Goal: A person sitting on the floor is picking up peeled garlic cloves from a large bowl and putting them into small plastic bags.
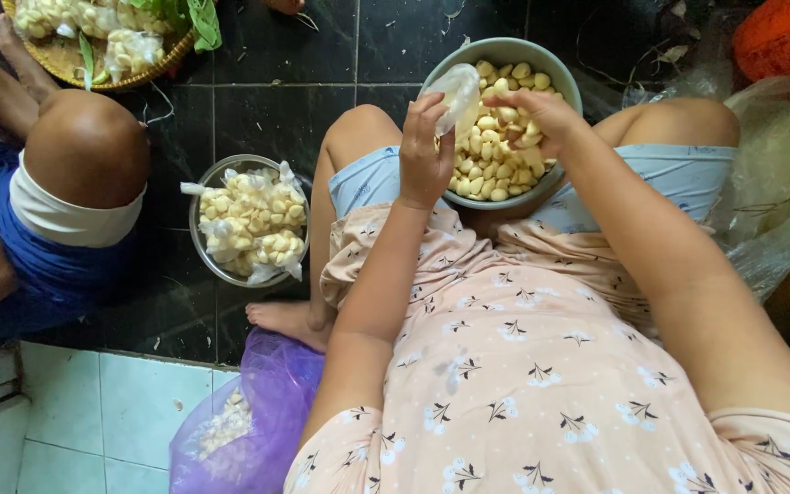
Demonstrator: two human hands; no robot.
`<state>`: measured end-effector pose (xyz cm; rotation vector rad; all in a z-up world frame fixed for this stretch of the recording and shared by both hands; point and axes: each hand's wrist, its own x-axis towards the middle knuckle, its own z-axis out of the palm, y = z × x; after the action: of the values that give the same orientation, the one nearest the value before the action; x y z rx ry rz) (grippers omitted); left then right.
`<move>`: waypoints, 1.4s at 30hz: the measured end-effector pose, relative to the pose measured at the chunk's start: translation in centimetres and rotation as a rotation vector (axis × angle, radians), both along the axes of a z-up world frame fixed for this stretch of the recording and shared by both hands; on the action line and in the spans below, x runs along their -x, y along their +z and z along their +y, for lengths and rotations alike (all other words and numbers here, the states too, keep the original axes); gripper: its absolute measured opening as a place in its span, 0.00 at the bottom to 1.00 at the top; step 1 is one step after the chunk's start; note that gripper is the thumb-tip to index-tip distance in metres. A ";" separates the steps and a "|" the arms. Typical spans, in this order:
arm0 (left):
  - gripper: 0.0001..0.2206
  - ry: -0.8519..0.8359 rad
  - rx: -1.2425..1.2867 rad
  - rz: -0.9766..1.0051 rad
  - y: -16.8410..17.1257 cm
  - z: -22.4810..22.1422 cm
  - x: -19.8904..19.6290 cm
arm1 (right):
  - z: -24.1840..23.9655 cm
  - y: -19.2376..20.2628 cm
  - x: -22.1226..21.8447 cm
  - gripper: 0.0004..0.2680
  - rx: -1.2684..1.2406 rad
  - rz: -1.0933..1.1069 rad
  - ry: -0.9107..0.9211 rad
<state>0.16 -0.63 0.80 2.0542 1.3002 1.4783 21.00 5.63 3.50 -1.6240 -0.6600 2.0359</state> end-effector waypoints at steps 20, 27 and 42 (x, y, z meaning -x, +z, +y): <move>0.08 -0.122 0.041 0.298 4.2 -1.0 -0.9 | -0.9 5.7 0.3 0.08 -0.501 0.678 -0.300; 0.05 -0.163 0.203 0.072 6.0 -1.1 -1.6 | -2.0 7.2 4.6 0.09 -1.145 0.253 0.054; 0.04 -0.217 0.298 -0.016 6.1 -1.5 -0.7 | -2.6 6.4 4.5 0.12 -1.016 0.106 0.033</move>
<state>0.86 -2.14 6.94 1.9148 1.1683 1.1301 16.46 3.08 9.87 -0.8831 -1.3776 1.3665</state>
